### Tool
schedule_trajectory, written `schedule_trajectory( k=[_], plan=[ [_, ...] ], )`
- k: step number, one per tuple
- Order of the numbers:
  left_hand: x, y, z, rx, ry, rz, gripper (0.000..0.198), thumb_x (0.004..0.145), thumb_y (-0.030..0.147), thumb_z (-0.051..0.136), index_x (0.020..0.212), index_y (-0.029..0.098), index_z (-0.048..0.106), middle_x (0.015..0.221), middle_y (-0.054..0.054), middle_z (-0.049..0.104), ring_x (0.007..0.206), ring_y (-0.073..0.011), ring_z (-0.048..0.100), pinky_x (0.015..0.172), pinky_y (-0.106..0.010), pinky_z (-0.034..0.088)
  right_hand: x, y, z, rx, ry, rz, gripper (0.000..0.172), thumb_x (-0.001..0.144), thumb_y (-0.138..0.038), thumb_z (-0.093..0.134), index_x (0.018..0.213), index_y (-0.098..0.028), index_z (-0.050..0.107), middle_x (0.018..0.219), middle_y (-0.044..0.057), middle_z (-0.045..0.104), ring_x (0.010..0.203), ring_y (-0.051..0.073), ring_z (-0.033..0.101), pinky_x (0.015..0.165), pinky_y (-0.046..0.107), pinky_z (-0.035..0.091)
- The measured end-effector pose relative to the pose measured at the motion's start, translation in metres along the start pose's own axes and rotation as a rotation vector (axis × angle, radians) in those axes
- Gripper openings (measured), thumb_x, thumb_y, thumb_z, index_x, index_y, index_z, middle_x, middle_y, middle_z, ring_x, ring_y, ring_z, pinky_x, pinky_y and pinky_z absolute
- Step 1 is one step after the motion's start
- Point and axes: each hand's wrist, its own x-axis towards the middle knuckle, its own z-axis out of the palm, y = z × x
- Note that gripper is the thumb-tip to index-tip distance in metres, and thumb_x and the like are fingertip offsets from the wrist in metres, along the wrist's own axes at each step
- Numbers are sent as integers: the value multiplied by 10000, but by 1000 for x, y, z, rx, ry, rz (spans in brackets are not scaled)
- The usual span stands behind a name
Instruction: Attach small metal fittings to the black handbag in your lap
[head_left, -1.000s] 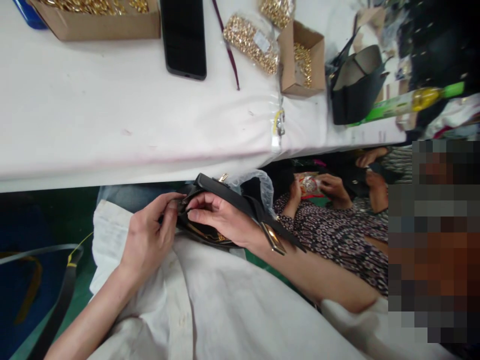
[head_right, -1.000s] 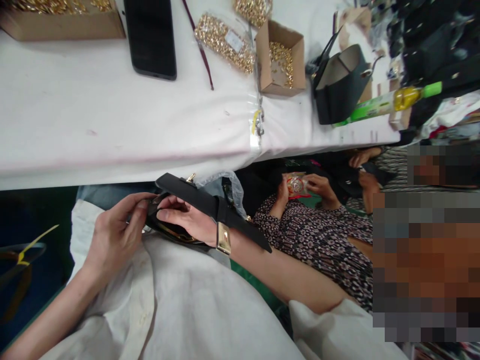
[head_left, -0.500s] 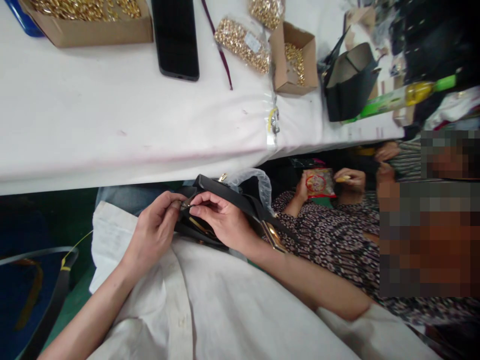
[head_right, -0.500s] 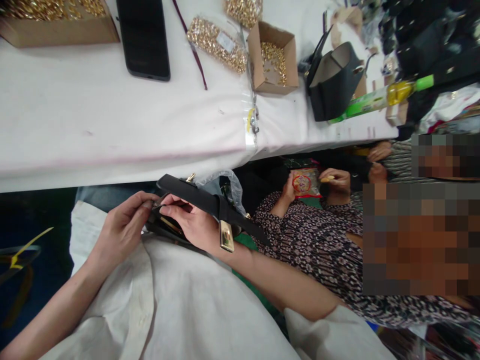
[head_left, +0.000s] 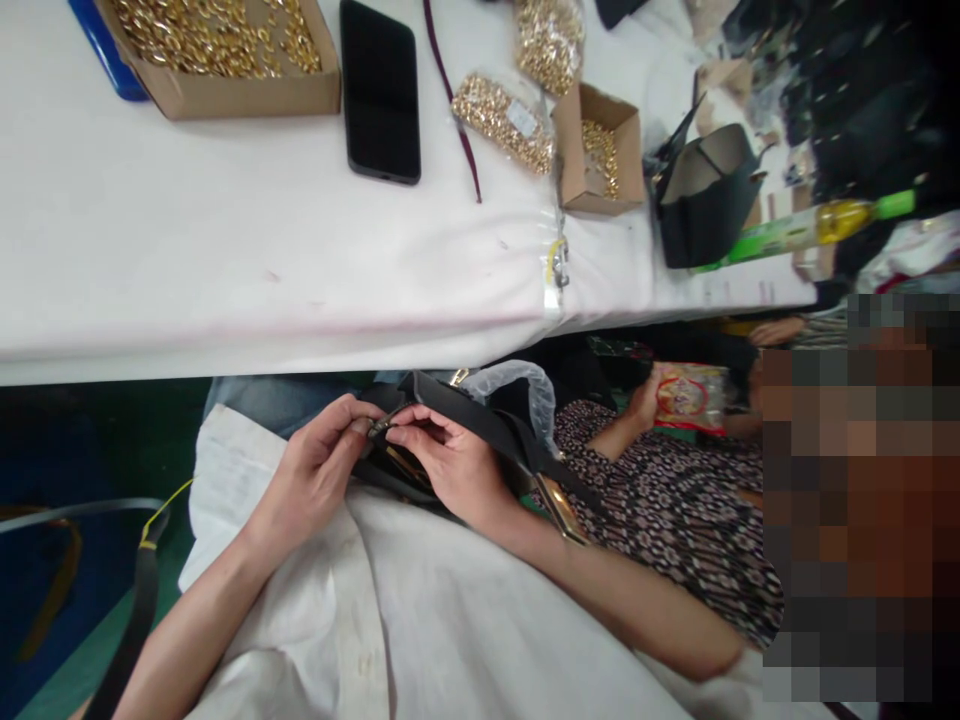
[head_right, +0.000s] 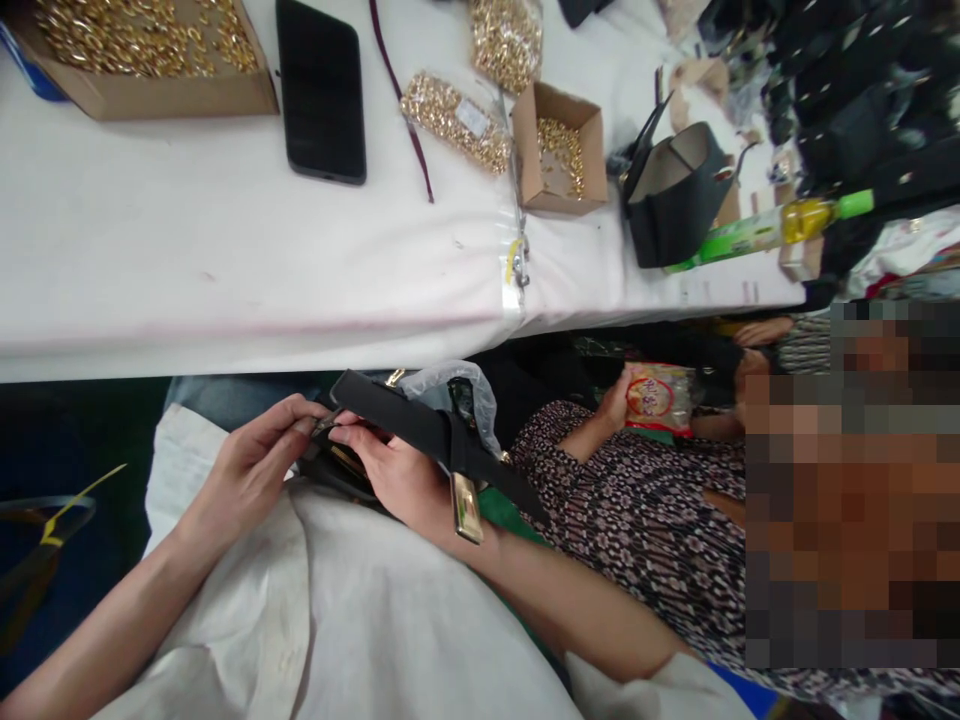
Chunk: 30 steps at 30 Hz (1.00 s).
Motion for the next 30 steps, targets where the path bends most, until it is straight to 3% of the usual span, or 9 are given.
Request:
schedule_trajectory(
  k=[6,10,20,24,30],
  plan=[
    [-1,1,-3,11,-26,9,256,1200,399,501,1291,282,710,1032,-7,607,887,-187,529,794,-368,400,-3,-3,1,-63,-4,-7,186,1017,-435,798,1028,-250,818,1134,49,823,1089,240,754,1051,408,625],
    [-4,5,-8,71,-61,43,290,1209,380,460,1327,270,700,1036,-18,605,904,-189,557,827,-365,425,-2,-3,2,-50,16,10,209,1003,-458,814,1007,-249,822,1141,53,824,1099,245,755,1098,424,609],
    [-11,9,-10,194,-48,176,305,1206,267,435,1399,287,671,1027,-7,549,908,-165,551,838,-337,440,9,-24,8,122,51,139,235,857,-435,924,878,-236,800,956,35,815,950,226,751,1025,430,642],
    [-12,7,-9,184,-54,167,330,1205,266,438,1446,303,660,1024,-7,559,902,-166,559,825,-343,448,12,-24,9,126,43,173,268,818,-439,951,842,-231,783,914,33,804,908,219,741,971,426,652],
    [-12,15,1,199,65,124,310,1188,282,505,1433,308,693,1037,-12,607,926,-181,588,838,-363,470,18,-25,2,83,45,167,254,830,-423,949,880,-225,797,888,33,802,832,200,727,843,380,645]
  ],
)
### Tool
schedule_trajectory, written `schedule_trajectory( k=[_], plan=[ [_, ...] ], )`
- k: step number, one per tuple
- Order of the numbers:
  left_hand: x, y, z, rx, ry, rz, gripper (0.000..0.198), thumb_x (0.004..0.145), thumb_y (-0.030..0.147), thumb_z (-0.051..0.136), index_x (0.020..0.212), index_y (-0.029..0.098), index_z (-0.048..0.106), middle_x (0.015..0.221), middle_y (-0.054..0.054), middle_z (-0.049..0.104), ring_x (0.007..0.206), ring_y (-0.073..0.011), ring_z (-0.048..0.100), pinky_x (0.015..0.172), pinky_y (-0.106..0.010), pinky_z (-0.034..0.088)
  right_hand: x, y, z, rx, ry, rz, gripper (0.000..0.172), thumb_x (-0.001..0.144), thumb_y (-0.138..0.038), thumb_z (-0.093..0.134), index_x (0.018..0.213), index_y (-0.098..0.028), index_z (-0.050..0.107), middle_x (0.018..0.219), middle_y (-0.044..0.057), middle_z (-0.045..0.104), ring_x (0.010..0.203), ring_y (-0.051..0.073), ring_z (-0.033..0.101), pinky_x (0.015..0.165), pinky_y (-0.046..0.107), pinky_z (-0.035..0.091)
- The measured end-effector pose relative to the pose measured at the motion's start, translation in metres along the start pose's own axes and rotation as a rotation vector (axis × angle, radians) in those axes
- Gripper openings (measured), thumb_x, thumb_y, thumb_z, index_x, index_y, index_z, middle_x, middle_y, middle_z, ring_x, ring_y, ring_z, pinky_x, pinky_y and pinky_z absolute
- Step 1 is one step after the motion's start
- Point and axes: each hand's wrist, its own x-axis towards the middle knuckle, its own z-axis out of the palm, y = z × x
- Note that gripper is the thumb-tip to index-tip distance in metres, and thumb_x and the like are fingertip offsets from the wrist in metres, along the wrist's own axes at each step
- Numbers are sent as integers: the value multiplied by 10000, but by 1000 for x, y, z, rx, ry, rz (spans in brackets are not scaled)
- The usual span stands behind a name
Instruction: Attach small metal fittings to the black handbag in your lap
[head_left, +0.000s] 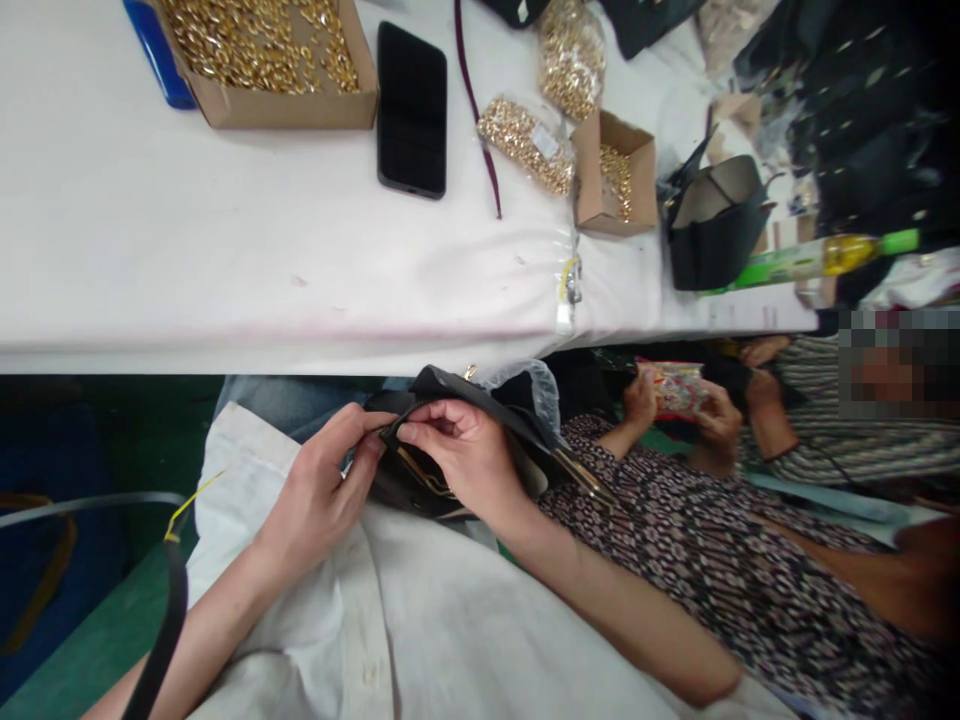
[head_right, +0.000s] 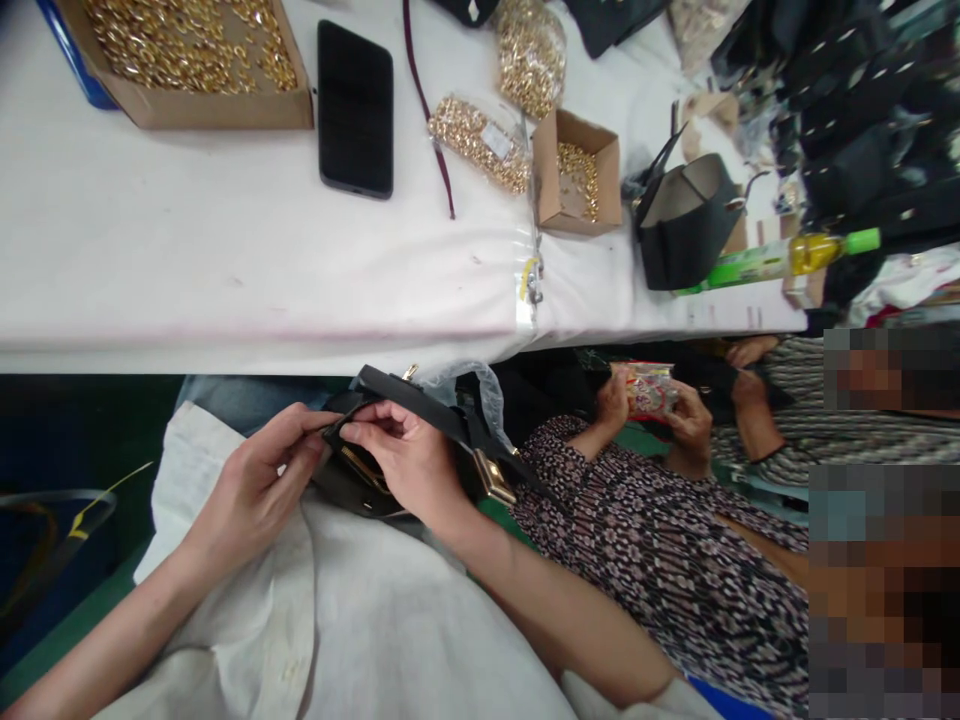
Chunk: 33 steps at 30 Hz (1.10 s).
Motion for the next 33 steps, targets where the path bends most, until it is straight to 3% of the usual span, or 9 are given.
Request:
schedule_trajectory(
  k=[4,7,10,12,14,20,25,28,33],
  plan=[
    [-4,9,7,13,-2,7,380,1127,291,609,1505,307,648,1118,-45,607,1017,-228,604,887,-398,515,-3,-3,-6,-46,18,-36,240,876,-412,925,953,-220,803,934,33,811,865,194,748,839,345,640],
    [-11,11,9,34,-37,2,561,1046,275,679,1592,288,551,1372,-100,583,1261,-294,585,1074,-467,527,-10,-6,-8,-85,-6,-56,222,953,-412,861,1048,-223,795,996,42,821,910,202,781,855,349,659],
    [-15,11,10,56,-8,14,601,1010,249,680,1592,284,534,1538,-114,520,1449,-332,505,1226,-518,464,-19,-14,-9,-291,-67,-169,302,966,-399,860,1226,-260,796,1219,67,828,1128,251,790,1057,447,662],
    [-14,11,9,43,-2,20,605,1006,229,663,1593,290,531,1569,-107,508,1465,-325,507,1249,-519,464,-24,-22,-11,-522,-83,-319,431,944,-329,888,1357,-293,769,1380,67,785,1310,277,733,1220,503,585],
    [-12,11,8,18,-9,26,626,1001,216,660,1606,296,522,1587,-100,504,1460,-317,520,1247,-513,483,-27,-28,-13,-702,-93,-449,485,971,-242,847,1438,-304,732,1434,72,749,1387,280,687,1270,502,548],
    [-7,13,6,-28,-36,-3,683,1009,224,676,1661,313,492,1590,-101,515,1457,-328,520,1186,-502,562,-26,-22,-13,-865,-44,-616,406,1098,-167,631,1483,-291,660,1333,93,771,1266,260,751,1148,456,633],
    [-5,14,6,16,-43,21,740,1019,257,706,1706,317,438,1486,-91,563,1340,-318,577,1260,-544,507,-21,-9,-9,-958,-36,-735,443,1114,-99,526,1513,-280,592,1377,104,767,1319,261,745,1173,453,618],
    [-3,13,8,23,-36,45,778,997,263,736,1710,299,426,1433,-99,566,1301,-317,582,1198,-530,537,-16,-4,-5,-975,-54,-755,402,1119,-96,510,1472,-265,603,1381,113,752,1345,257,726,1195,448,598],
    [-3,8,9,21,-25,80,837,942,185,745,1709,283,426,1444,-99,564,1350,-312,559,1194,-509,524,-4,-3,-1,-1015,-23,-733,210,1128,-182,569,1297,-268,658,1223,106,765,1215,273,745,1102,468,616]
  ],
)
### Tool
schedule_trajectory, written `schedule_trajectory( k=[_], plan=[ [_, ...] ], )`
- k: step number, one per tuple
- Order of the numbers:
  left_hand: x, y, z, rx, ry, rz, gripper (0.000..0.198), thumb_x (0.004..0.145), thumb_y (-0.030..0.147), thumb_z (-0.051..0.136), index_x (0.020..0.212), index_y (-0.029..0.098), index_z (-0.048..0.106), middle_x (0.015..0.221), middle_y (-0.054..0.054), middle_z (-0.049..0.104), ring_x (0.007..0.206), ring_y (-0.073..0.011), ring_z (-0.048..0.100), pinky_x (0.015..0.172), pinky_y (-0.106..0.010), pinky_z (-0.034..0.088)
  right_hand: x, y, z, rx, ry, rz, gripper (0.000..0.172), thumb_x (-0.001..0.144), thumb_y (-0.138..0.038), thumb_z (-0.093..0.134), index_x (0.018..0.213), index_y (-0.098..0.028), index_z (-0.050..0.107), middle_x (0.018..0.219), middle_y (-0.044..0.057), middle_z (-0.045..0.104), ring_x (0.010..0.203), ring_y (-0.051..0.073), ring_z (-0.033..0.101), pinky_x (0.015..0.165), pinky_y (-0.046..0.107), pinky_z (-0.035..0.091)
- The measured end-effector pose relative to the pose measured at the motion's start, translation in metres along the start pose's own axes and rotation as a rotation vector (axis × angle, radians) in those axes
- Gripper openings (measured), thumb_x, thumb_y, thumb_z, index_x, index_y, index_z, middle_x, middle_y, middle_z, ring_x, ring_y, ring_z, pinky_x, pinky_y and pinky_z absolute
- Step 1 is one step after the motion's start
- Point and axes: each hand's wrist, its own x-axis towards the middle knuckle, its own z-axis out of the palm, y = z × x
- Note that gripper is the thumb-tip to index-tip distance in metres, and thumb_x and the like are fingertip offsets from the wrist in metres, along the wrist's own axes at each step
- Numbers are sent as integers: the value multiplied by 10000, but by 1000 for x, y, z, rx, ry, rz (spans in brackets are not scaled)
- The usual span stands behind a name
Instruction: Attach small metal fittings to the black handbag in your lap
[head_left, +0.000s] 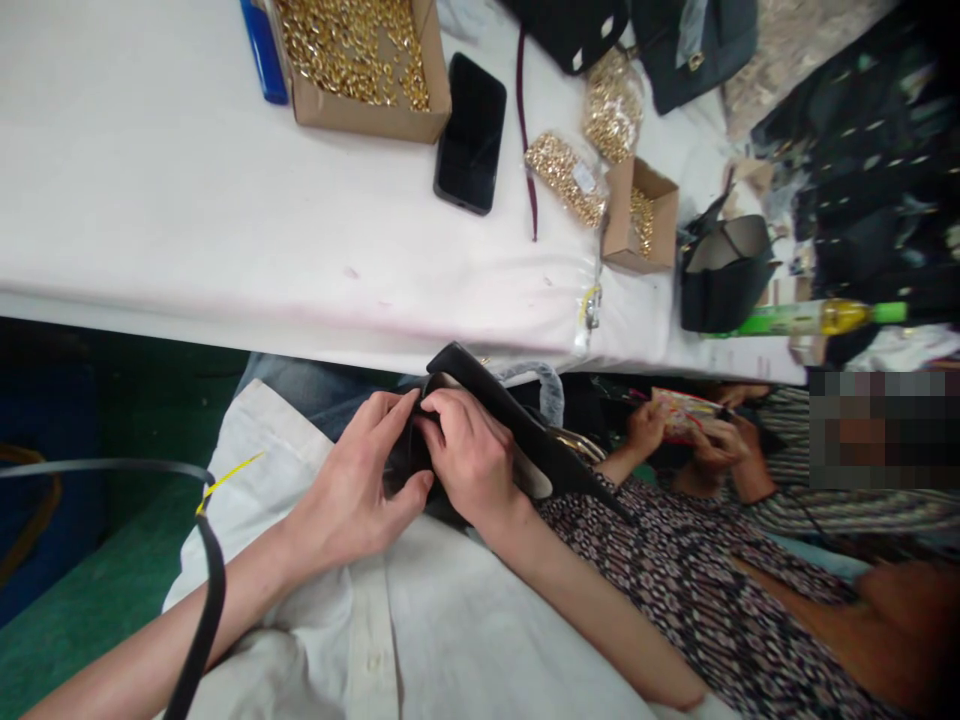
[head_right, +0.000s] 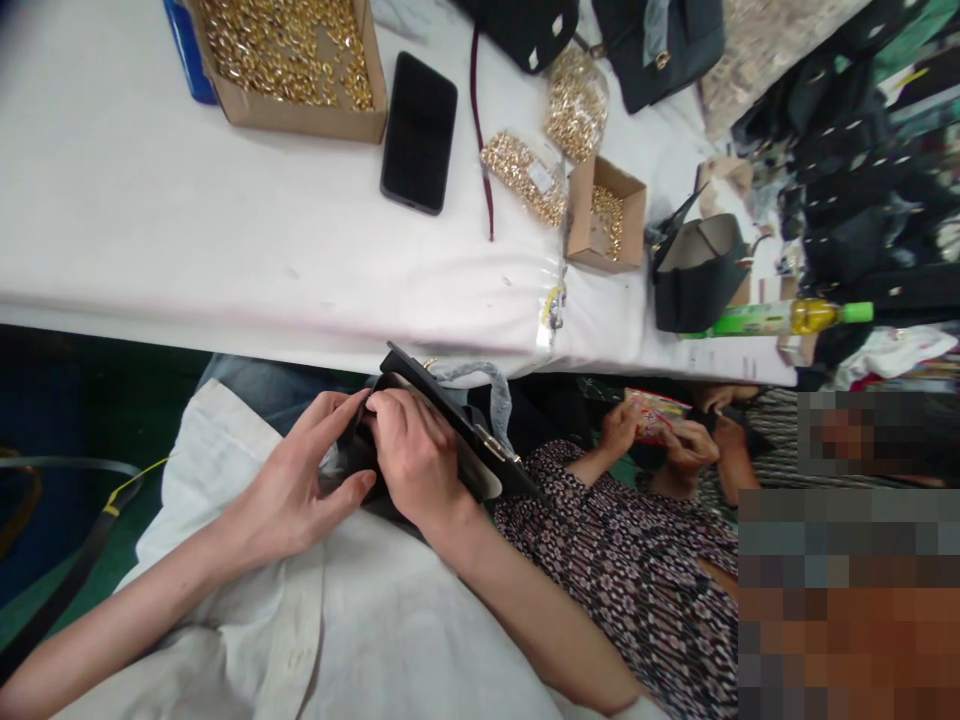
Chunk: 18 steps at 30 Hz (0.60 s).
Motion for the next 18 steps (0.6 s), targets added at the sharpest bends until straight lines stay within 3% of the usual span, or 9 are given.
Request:
schedule_trajectory(
  k=[5,12,18],
  plan=[
    [-2,-1,-3,-20,-6,-21,826,935,120,682,1710,242,425,1483,-108,577,1352,-301,585,1231,-496,537,10,2,2,-26,11,-32,116,1118,-210,600,1197,-253,673,1187,113,755,1205,271,733,1140,477,608],
    [-6,0,0,-31,52,8,781,938,113,644,1684,239,451,1559,-92,572,1380,-291,612,1284,-493,518,6,0,4,-37,143,-73,340,1063,-113,652,1385,-216,687,1274,95,806,1226,227,783,1136,399,656],
    [-12,-6,7,14,106,51,750,932,144,665,1655,222,481,1643,-95,568,1494,-280,570,1293,-433,496,5,-2,-2,12,200,-108,350,1042,-76,648,1354,-212,730,1260,86,830,1186,216,810,1102,384,691]
  ],
)
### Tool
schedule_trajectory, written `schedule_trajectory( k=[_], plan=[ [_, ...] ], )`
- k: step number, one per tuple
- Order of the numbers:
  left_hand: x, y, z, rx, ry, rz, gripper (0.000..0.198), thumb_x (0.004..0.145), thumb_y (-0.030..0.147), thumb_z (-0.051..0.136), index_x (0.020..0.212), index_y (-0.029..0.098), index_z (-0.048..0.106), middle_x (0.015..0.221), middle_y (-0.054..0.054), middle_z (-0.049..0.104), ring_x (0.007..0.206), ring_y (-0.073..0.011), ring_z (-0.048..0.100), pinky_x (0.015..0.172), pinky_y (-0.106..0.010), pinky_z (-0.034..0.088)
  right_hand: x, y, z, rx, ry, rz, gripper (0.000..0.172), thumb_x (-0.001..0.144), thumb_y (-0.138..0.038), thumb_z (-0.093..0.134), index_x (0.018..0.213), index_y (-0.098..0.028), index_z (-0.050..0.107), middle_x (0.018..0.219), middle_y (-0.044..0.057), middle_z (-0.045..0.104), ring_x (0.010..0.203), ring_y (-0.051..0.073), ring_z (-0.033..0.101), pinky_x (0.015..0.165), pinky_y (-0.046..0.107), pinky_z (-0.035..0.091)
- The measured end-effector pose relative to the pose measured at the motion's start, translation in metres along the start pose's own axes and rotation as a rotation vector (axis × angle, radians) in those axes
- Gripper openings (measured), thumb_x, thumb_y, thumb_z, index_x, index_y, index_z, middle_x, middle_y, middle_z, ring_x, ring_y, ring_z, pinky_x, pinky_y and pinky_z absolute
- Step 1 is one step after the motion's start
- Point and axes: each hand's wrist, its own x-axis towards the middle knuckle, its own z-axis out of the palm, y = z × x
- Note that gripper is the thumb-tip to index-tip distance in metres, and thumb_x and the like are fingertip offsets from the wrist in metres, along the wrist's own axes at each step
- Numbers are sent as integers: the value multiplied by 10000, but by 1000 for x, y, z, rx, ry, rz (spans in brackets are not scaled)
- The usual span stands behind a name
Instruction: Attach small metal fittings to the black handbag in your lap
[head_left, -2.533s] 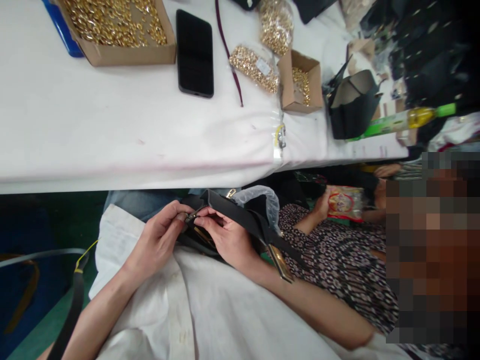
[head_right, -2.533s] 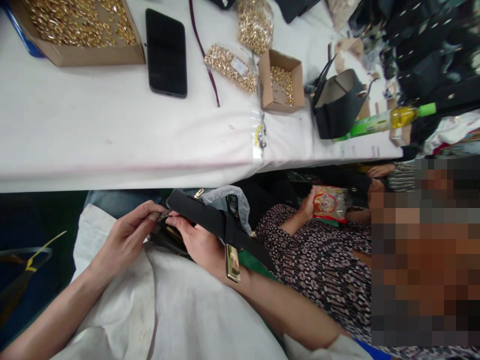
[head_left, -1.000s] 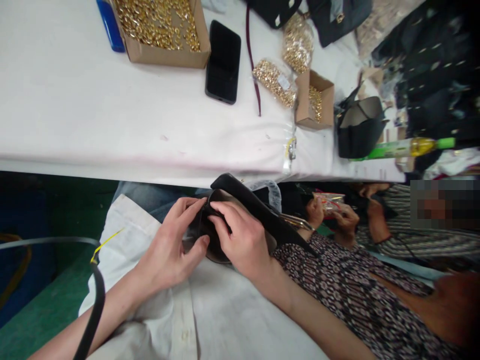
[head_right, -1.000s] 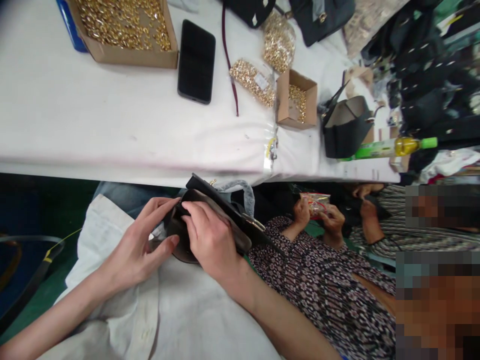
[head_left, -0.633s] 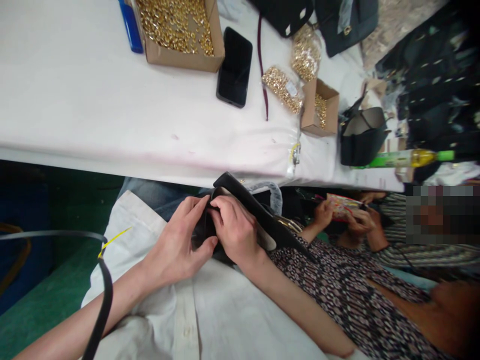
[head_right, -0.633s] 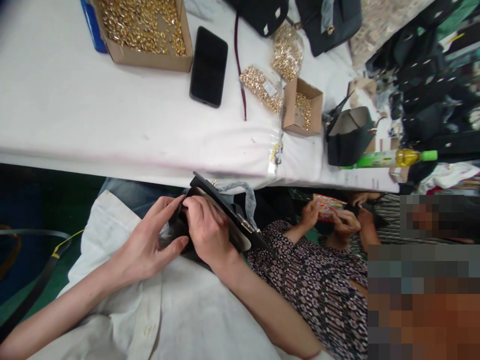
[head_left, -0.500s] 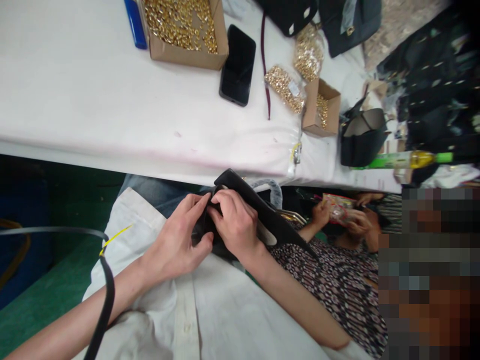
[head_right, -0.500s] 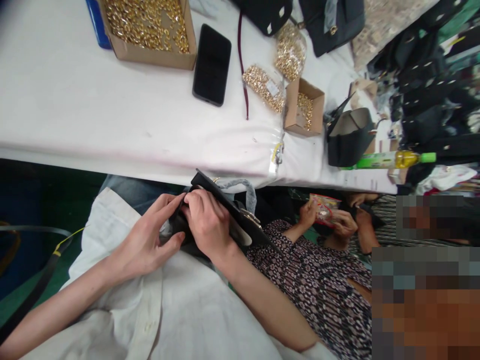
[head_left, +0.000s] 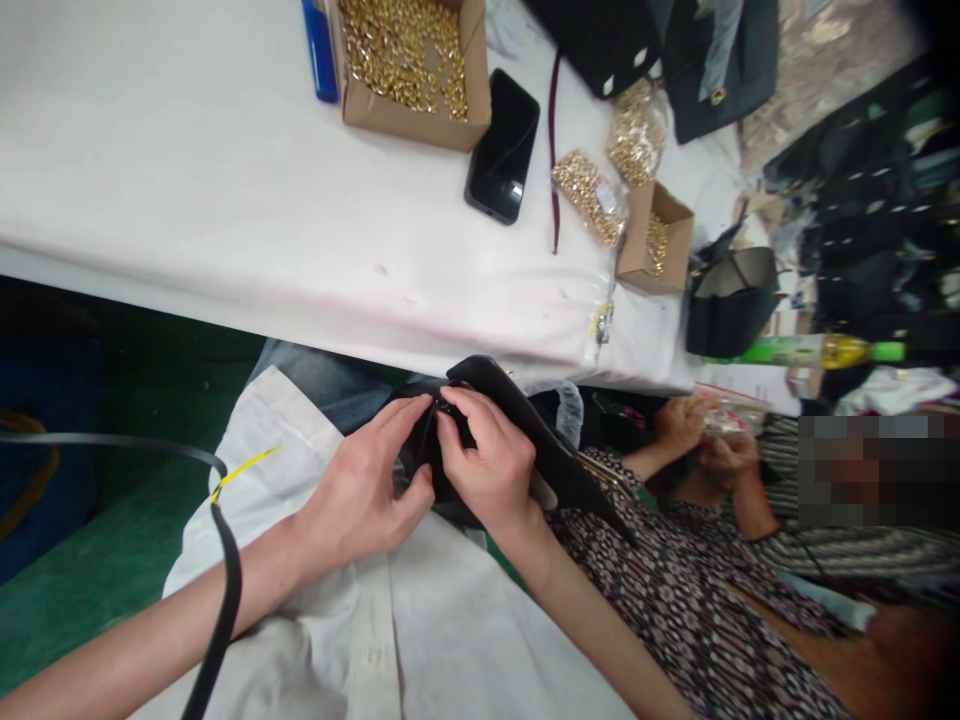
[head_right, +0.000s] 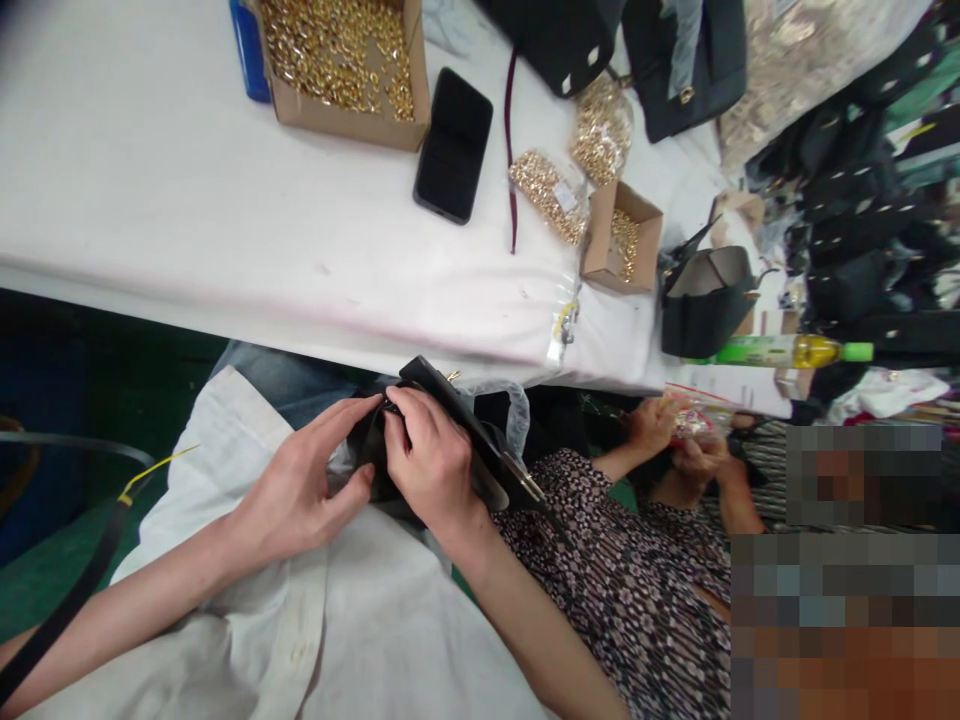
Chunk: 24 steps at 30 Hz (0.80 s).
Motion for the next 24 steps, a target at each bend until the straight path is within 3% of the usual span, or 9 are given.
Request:
schedule_trajectory(
  k=[7,14,24],
  plan=[
    [-4,-3,2,1,36,-29,707,921,152,683,1604,228,517,1589,-67,627,1460,-233,599,1273,-377,485,-5,0,2,-7,-45,12,377,1057,-72,617,1402,-201,696,1315,102,810,1249,227,786,1134,400,672],
    [-5,-4,3,-37,44,-4,645,945,162,674,1576,228,555,1628,-96,573,1525,-273,544,1324,-453,456,-4,-3,-6,-44,-58,91,362,1079,-115,644,1406,-239,735,1274,103,794,1209,234,777,1115,422,669],
    [-7,-2,3,-62,27,-10,580,950,177,661,1519,240,568,1592,-99,575,1503,-273,547,1295,-451,466,-4,6,-6,88,-128,4,373,1062,-45,605,1333,-248,765,1267,96,750,1168,210,763,1069,364,656]
  ],
)
